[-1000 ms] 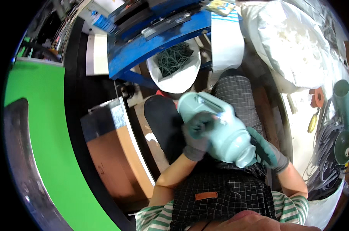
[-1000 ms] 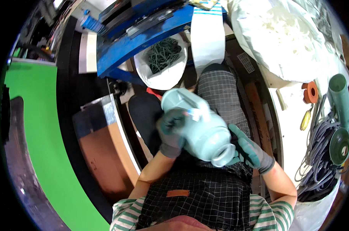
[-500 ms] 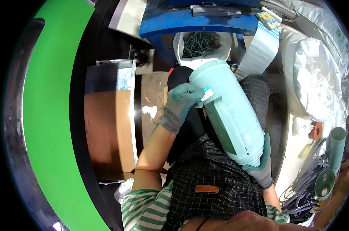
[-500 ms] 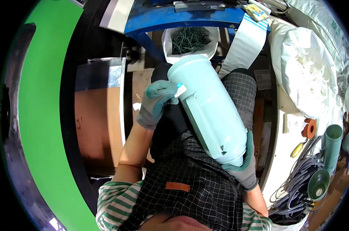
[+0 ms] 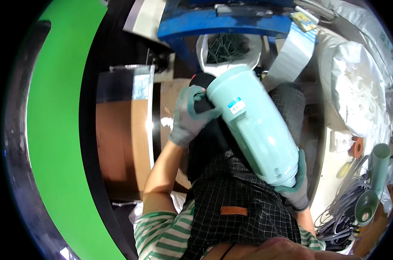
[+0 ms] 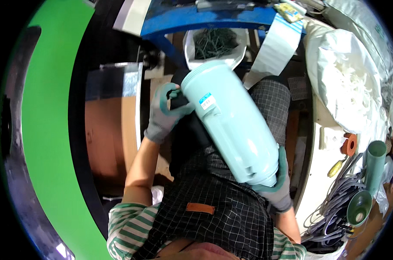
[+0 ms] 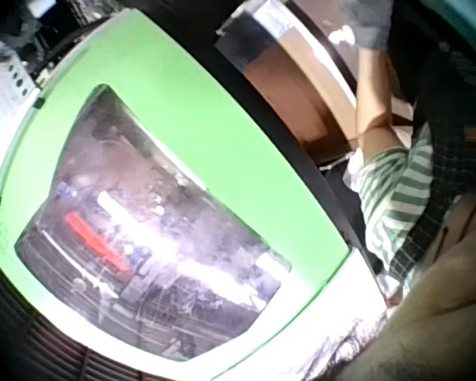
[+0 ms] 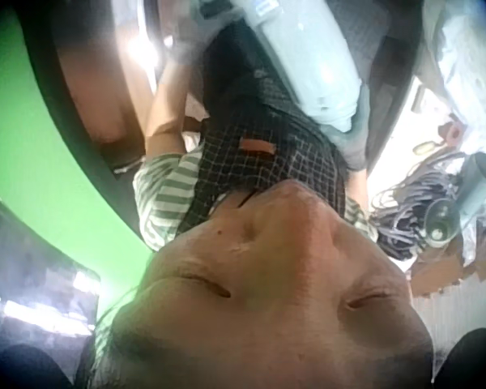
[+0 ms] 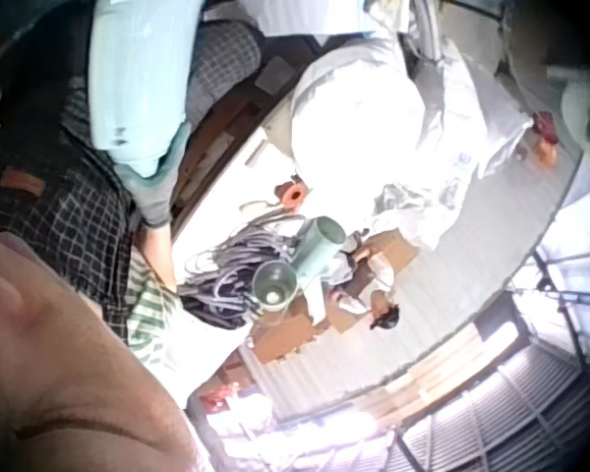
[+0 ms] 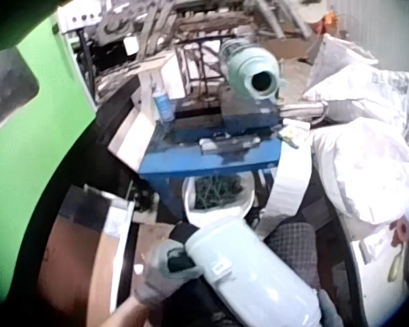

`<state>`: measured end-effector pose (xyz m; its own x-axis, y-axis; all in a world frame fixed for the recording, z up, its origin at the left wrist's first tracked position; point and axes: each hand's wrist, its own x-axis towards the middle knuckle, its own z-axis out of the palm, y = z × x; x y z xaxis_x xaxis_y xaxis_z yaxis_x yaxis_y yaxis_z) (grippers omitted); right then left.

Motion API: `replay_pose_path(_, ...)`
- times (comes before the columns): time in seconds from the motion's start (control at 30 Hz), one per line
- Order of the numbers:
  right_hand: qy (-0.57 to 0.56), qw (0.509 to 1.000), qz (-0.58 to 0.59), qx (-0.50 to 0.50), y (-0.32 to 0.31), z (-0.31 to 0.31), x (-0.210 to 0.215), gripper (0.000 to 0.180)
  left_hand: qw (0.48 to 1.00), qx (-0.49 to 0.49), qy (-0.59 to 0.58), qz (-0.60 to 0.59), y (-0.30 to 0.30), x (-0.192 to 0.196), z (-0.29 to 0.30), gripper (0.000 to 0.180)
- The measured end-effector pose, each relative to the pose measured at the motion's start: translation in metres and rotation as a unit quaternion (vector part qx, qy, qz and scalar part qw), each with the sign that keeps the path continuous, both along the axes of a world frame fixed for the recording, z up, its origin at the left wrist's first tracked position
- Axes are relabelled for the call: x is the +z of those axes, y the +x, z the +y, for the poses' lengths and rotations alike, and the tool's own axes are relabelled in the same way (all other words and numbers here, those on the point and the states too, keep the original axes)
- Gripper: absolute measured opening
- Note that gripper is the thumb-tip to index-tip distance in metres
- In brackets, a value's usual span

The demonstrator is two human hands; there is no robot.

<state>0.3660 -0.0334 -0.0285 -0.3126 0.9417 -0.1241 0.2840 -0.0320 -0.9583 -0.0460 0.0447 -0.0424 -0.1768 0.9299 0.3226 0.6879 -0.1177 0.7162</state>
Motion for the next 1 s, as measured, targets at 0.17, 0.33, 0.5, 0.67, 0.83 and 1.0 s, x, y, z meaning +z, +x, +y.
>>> replay_pose_path(0.17,-0.260,0.951,0.163,-0.032,0.045,0.043,0.027,0.127,0.980,-0.104,-0.065,-0.158,0.022,-0.021,0.028,0.081)
replay_pose_path(0.33,-0.117,0.983,0.113,-0.080,0.065,0.042,0.041,0.149,0.991,-0.107,-0.043,-0.064,0.066,0.035,0.112,0.056)
replay_pose_path(0.5,-0.038,0.932,0.270,-0.237,0.088,0.036,0.063,0.096,0.950,-0.098,0.223,0.193,0.101,0.151,0.250,0.071)
replay_pose_path(0.67,0.095,0.937,0.155,-0.299,0.102,0.089,0.085,0.098,0.931,-0.028,0.075,0.357,0.118,0.165,0.302,0.065)
replay_pose_path(0.83,0.145,0.927,0.174,-0.300,0.086,0.145,0.124,0.090,0.897,-0.044,0.311,0.311,0.100,0.112,0.134,0.033)
replay_pose_path(1.0,0.104,0.950,0.174,-0.239,0.020,0.228,0.168,0.083,0.890,-0.046,0.370,0.262,0.055,0.114,0.007,0.043)
